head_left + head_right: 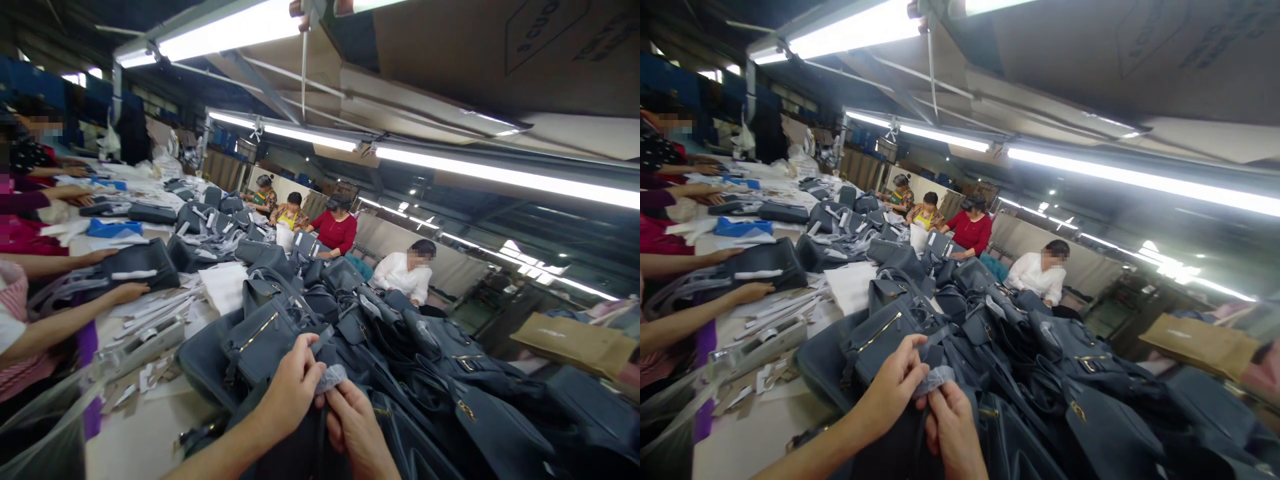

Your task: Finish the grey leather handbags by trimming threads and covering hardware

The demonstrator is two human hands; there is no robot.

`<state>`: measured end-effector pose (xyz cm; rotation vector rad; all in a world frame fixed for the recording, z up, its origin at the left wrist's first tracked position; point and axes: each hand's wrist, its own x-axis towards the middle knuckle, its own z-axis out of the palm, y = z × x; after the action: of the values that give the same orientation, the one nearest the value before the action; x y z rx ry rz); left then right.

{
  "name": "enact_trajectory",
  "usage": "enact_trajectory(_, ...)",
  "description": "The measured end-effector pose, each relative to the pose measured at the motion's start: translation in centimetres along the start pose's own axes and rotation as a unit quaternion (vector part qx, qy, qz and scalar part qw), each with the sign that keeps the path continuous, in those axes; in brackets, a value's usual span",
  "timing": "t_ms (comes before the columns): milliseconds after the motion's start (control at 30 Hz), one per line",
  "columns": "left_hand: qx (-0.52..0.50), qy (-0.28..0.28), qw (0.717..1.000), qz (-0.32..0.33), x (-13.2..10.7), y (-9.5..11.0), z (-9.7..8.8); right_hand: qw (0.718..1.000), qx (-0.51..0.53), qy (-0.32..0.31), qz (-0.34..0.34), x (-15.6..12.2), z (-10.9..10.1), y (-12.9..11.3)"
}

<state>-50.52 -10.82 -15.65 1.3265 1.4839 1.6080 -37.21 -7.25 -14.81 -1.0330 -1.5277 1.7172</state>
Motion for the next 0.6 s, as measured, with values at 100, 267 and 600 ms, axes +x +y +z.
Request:
enact_trajectory(100,0.014,-0.062,0.997,-0.040,1.5,0.0,-0.1,1.000,0.020,-0.010,0.004,0.5,0.0,0.9)
enact_trajectory(267,0.170,0.043,0.972,0.156,1.5,0.9,0.5,0.999,-0.020,-0.031,0.010,0.1,-1.6,2.3)
enact_trajectory(600,0.366,0.086,0.827,0.418,-5.3,-1.7,2.0,0.989,-0.021,-0.148,-0.012,-3.4,-2.6,0.9)
